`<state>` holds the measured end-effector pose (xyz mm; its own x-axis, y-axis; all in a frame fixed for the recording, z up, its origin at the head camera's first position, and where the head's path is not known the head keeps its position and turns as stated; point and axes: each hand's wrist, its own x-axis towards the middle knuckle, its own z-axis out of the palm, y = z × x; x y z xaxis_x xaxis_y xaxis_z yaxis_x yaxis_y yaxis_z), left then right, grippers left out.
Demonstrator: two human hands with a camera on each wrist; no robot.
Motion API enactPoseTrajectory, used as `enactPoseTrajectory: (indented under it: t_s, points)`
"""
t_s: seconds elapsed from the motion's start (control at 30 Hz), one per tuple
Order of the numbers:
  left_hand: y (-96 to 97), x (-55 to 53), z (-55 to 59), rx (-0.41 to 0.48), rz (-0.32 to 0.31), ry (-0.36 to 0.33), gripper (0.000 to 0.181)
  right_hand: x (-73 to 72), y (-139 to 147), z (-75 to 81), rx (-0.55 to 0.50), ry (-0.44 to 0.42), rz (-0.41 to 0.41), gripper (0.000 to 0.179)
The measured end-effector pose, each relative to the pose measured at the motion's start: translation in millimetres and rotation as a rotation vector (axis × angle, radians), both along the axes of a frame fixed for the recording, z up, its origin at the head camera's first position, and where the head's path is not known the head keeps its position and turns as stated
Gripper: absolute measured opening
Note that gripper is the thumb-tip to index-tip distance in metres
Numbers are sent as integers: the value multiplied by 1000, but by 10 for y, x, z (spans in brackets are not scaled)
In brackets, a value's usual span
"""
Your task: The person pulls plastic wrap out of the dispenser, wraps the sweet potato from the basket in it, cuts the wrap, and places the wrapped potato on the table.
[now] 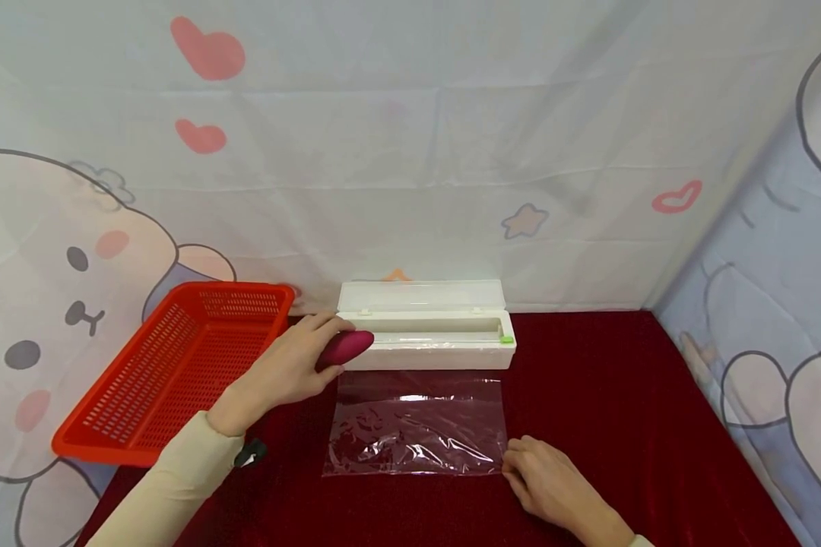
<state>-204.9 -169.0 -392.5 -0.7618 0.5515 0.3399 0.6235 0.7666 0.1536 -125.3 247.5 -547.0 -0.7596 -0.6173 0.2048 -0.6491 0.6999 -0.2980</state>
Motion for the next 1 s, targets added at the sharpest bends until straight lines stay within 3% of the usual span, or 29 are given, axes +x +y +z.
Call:
enactPoseTrajectory:
  t_s: [0.43,1.0]
  points:
    - [155,-7,-19,8,-37,19,54,3,0,14,5,-11,-14,27]
    - [375,-28,-125,66,-59,-37,54,0,4,17,13,-41,-17,25]
